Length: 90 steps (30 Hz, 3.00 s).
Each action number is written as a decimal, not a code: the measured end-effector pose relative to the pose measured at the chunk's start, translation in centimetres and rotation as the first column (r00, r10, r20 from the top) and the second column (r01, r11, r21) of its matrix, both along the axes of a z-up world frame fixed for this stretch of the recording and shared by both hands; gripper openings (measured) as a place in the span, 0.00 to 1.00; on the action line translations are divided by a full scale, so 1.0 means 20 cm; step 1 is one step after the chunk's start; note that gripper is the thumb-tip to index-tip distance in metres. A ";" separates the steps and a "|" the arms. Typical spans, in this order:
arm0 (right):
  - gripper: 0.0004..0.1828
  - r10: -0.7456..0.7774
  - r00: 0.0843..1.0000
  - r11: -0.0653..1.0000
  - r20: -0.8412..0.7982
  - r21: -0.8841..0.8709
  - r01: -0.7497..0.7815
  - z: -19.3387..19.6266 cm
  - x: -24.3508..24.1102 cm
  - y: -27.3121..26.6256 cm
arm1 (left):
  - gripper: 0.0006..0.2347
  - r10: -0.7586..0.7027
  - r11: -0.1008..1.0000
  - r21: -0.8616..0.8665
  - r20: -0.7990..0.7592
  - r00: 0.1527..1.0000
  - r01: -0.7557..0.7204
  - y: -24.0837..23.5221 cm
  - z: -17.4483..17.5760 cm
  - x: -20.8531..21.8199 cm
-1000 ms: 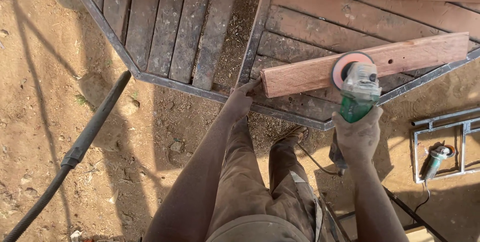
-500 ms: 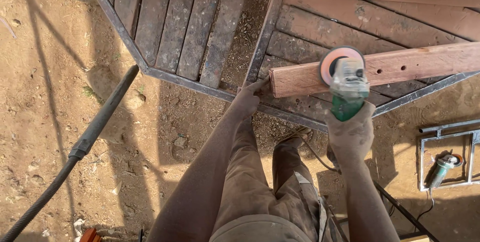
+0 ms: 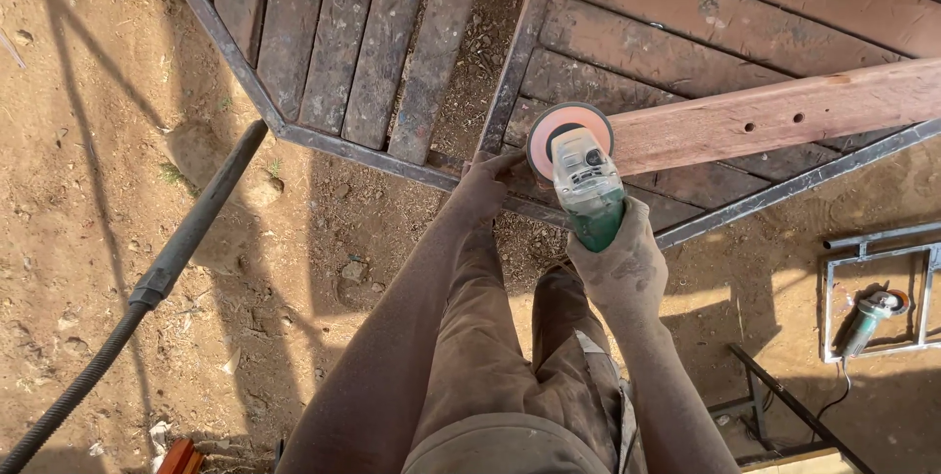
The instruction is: Sanding the surfaces and edges of wooden planks using an angle grinder with a sanding disc
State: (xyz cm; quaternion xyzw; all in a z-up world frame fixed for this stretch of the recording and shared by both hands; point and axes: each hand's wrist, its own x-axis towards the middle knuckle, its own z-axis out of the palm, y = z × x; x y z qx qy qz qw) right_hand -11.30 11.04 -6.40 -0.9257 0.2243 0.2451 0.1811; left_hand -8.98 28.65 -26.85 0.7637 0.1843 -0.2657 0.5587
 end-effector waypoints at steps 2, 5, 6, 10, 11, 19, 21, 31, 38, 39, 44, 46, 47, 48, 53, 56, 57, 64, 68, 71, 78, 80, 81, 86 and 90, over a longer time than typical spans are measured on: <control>0.40 -0.059 0.998 0.998 -0.009 -0.008 0.059 -0.04 -0.04 -0.05 | 0.33 -0.046 0.999 -0.008 0.004 0.999 0.047 0.03 0.00 0.00; 0.40 -0.159 0.987 0.987 0.022 0.006 0.159 -0.02 -0.08 -0.07 | 0.34 -0.069 0.998 -0.013 0.008 0.998 0.069 0.03 -0.03 -0.02; 0.39 -0.207 0.976 0.978 0.069 0.023 0.206 -0.01 -0.08 -0.07 | 0.33 -0.051 0.999 -0.017 0.015 0.999 0.051 0.01 -0.05 -0.02; 0.42 -0.128 0.990 0.991 0.059 -0.014 0.129 -0.06 -0.11 -0.07 | 0.32 0.008 1.000 -0.014 -0.017 1.000 -0.008 0.00 0.01 0.00; 0.41 -0.088 0.995 0.996 0.041 -0.015 0.089 -0.03 -0.10 -0.06 | 0.32 -0.017 1.000 -0.015 -0.010 1.000 0.017 0.00 -0.02 0.00; 0.38 -0.139 0.988 0.990 0.064 -0.022 0.140 -0.02 -0.11 -0.10 | 0.33 -0.017 1.000 -0.024 -0.045 0.999 0.016 0.02 0.10 0.02; 0.38 -0.079 0.996 0.997 0.033 0.009 0.079 -0.05 -0.12 -0.10 | 0.33 -0.017 1.000 0.019 -0.047 0.999 0.018 0.01 0.10 0.01; 0.40 -0.040 0.970 0.993 0.241 -0.097 0.065 -0.07 -0.15 -0.41 | 0.35 -0.161 0.986 0.035 -0.078 0.984 0.164 0.08 0.38 0.11; 0.39 -0.140 0.953 0.978 0.268 -0.112 0.175 -0.09 -0.16 -0.49 | 0.36 -0.194 0.980 -0.006 -0.204 0.960 0.197 0.07 0.35 0.10; 0.40 -0.150 0.970 0.985 0.190 -0.056 0.164 -0.06 -0.16 -0.44 | 0.34 -0.179 0.981 0.061 -0.089 0.980 0.184 0.07 0.28 0.06; 0.41 -0.105 0.994 0.994 0.031 0.029 0.105 -0.05 -0.22 -0.25 | 0.35 -0.215 0.975 0.030 -0.090 0.973 0.218 0.08 0.21 0.08; 0.40 -0.088 0.996 0.995 -0.010 0.048 0.088 -0.03 -0.22 -0.27 | 0.35 -0.228 0.973 0.025 -0.094 0.969 0.232 0.07 0.19 0.08; 0.41 -0.095 0.995 0.995 0.007 0.031 0.095 -0.04 -0.23 -0.31 | 0.35 -0.235 0.971 0.029 -0.102 0.967 0.239 0.07 0.19 0.08; 0.42 -0.096 0.995 0.995 0.025 0.014 0.096 -0.06 -0.24 -0.36 | 0.35 -0.236 0.970 0.032 -0.110 0.966 0.240 0.07 0.18 0.08; 0.38 -0.158 0.968 0.976 0.193 -0.119 0.183 -0.11 -0.18 -0.77 | 0.35 -0.178 0.984 0.006 -0.101 0.979 0.180 0.06 0.33 0.08; 0.39 -0.182 0.953 0.962 0.243 -0.157 0.224 -0.16 -0.14 -1.04 | 0.34 -0.143 0.989 0.015 -0.088 0.986 0.145 0.03 0.29 0.06; 0.42 -0.187 0.946 0.958 0.263 -0.162 0.234 -0.19 -0.13 -1.12 | 0.33 -0.144 0.988 0.043 -0.081 0.986 0.148 0.02 0.26 0.05; 0.47 -0.007 0.964 0.999 0.266 -0.046 0.020 -0.06 -0.03 -0.64 | 0.32 -0.054 0.993 0.108 -0.008 0.998 0.055 -0.03 0.21 0.00; 0.40 0.179 0.970 0.972 0.166 0.120 -0.200 0.03 0.02 -0.37 | 0.32 -0.082 0.989 0.119 -0.027 0.996 0.085 -0.03 0.23 0.02; 0.43 0.302 0.939 0.941 0.164 0.109 -0.321 0.05 0.04 -0.39 | 0.31 -0.090 0.985 0.148 -0.030 0.995 0.094 -0.03 0.29 0.02; 0.37 -0.012 0.997 1.000 0.074 0.017 0.011 0.17 0.21 -0.84 | 0.29 -0.087 0.976 0.199 0.010 0.996 0.084 -0.02 0.15 0.01; 0.36 -0.020 0.991 0.996 0.133 -0.080 0.030 0.06 0.23 -1.09 | 0.31 -0.044 0.986 0.158 -0.053 0.998 0.052 -0.05 0.33 0.04; 0.37 -0.029 0.981 0.983 0.193 -0.171 0.063 0.01 0.25 -1.21 | 0.33 -0.010 0.992 0.121 -0.116 0.993 0.024 -0.06 0.42 0.06; 0.39 -0.038 0.966 0.986 0.256 -0.150 0.079 -0.02 0.26 -1.22 | 0.28 -0.119 0.946 0.280 -0.162 0.979 0.162 -0.10 0.50 0.04; 0.38 0.024 0.996 0.999 0.083 0.031 -0.026 0.11 0.23 -0.82 | 0.25 -0.052 0.976 0.215 0.062 0.997 0.037 -0.10 0.36 -0.03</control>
